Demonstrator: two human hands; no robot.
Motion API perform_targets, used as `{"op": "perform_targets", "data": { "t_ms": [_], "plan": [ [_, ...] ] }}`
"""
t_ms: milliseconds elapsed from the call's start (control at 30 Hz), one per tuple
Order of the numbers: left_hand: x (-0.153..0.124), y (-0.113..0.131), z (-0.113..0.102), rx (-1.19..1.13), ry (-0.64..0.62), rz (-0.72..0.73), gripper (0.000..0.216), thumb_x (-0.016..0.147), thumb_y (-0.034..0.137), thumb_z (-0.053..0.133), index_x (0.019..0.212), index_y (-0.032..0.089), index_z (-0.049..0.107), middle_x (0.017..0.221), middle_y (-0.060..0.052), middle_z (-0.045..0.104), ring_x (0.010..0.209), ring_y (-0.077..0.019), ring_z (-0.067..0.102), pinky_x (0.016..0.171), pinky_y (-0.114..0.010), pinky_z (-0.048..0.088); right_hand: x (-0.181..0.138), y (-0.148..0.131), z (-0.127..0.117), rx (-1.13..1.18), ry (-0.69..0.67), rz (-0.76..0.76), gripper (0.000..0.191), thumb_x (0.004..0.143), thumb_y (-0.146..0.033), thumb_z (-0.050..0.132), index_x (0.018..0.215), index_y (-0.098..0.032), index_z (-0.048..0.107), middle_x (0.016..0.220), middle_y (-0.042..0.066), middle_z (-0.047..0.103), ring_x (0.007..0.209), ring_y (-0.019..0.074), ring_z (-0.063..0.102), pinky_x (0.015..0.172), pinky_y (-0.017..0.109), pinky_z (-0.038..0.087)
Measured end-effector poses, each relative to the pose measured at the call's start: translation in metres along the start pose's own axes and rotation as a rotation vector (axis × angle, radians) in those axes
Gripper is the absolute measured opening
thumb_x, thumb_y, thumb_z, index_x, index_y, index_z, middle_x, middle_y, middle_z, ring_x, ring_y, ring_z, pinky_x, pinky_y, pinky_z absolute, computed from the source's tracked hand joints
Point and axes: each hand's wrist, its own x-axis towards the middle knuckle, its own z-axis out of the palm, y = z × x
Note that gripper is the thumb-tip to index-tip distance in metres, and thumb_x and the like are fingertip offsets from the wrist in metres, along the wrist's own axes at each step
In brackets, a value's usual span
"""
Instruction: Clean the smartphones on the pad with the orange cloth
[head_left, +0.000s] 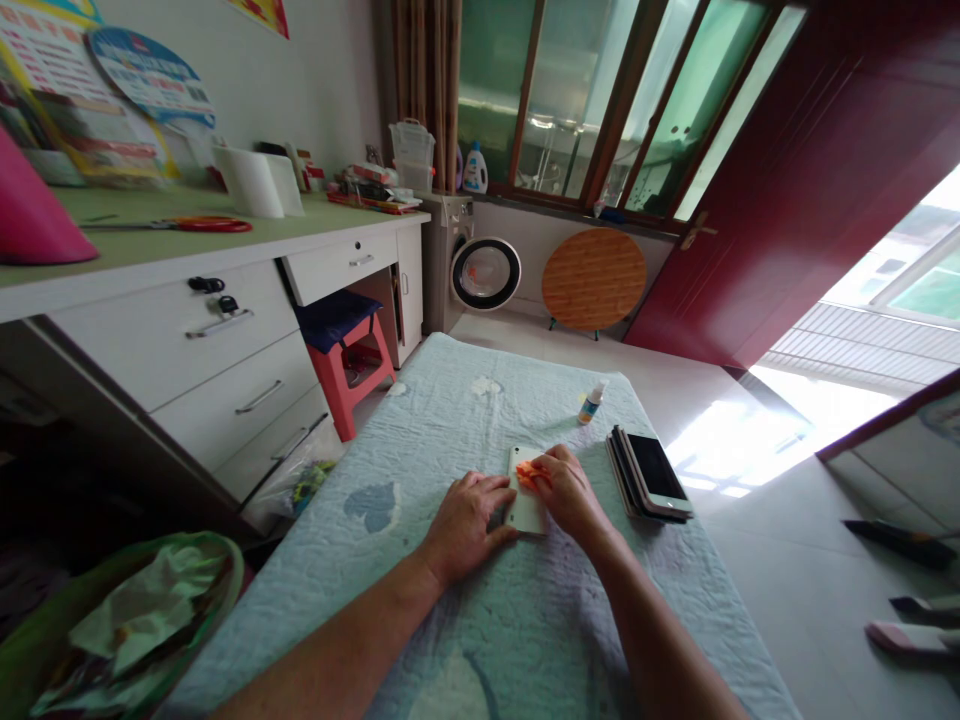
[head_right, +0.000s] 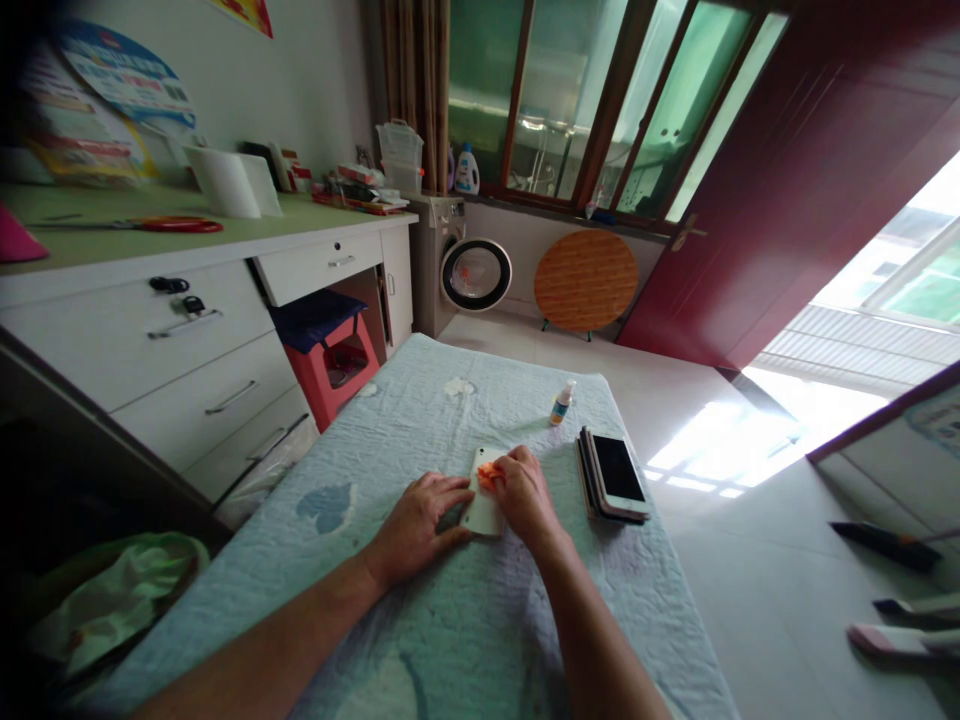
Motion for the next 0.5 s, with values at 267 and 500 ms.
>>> {"op": "perform_targets", "data": {
  "t_ms": [267,500],
  "plan": [
    [0.000,0.005,-0.004,0.002,-0.001,-0.014,0.037,0.083,0.048,0.065,0.113,0.025,0.065,0.122,-0.004,0.063,0.105,-0.0266,0.054,0.092,-0.041,0.041,0.030,-0.007,0.009,-0.139,-0.012,-0.054,0.018,0.086,-0.013,0.054,0.086,-0.018,0.071,0.089,0.005,0.060,0.086,0.0170,0.049,0.083,0.027,0.034],
    [0.000,0.004,0.000,0.016,0.017,-0.030,0.040,0.082,0.050,0.066,0.113,0.024,0.064,0.120,-0.006,0.063,0.105,-0.0288,0.055,0.091,-0.044,0.043,0.037,-0.017,0.007,-0.274,-0.113,-0.149,0.021,0.092,-0.025,0.051,0.093,-0.025,0.072,0.097,0.005,0.059,0.088,0.0190,0.044,0.079,0.028,0.033]
  ]
}}
